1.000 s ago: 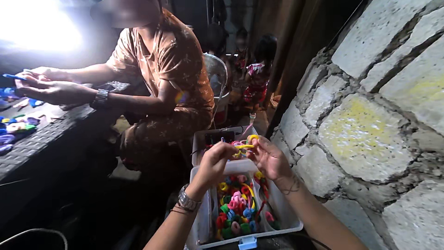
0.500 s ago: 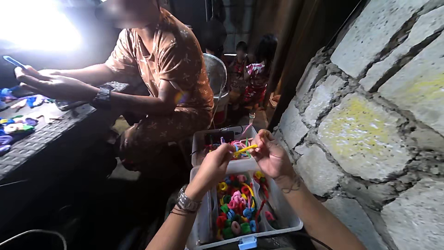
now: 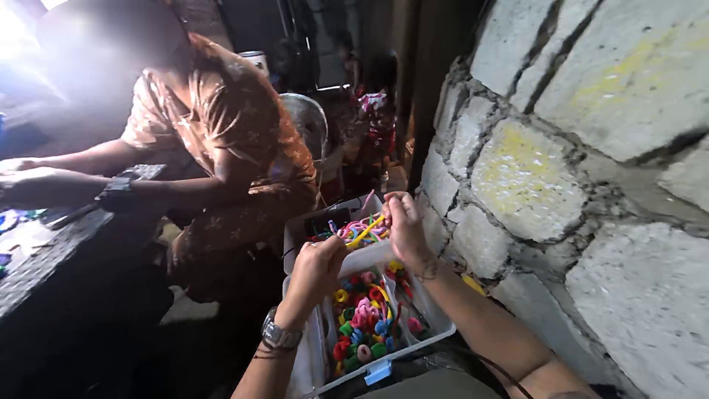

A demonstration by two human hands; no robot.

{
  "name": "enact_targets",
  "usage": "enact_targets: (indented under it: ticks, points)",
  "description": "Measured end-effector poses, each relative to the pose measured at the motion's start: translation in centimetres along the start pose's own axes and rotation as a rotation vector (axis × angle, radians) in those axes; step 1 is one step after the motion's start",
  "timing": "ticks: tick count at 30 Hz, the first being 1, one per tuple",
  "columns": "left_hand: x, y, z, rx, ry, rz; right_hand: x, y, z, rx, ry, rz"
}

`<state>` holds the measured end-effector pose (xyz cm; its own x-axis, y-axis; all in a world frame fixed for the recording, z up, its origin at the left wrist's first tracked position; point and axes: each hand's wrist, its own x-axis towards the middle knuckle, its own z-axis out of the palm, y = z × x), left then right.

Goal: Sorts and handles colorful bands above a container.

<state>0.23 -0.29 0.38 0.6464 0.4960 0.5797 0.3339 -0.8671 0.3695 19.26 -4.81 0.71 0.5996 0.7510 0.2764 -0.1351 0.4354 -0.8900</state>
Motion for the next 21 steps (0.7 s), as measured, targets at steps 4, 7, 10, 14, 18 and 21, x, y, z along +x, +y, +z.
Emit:
enact_targets:
  ticks: [4, 7, 10, 14, 18, 21]
  points:
    - [0.7, -0.5, -0.2, 0.05, -0.033, -0.057, 0.8, -0.5, -0.6, -0.181, -0.042, 0.136]
    - [1.5, -0.5, -1.3, 0.221, -0.195, -0.365, 2.1, -0.5, -1.7, -0.564, -0.211, 0.103]
    - [2.0, -0.9, -2.4, 0.36, -0.462, -0.636, 2.5, -0.3, -2.9, -0.955, -0.555, 0.087]
    - [0.7, -2.6, -2.3, 0.278, -0.591, -0.678, 0.7, 0.8, -3.6, -1.306, -0.987, 0.05]
    - [-0.7, -2.9, -2.2, 0.169, -0.652, -0.625, -0.6, 0.7, -3.6, -1.31, -0.907, -0.026]
    - [-0.9, -2.6, -2.8, 0.13, -0.636, -0.579, -1.1, -0.1, -3.4, -1.318, -0.894, -0.016]
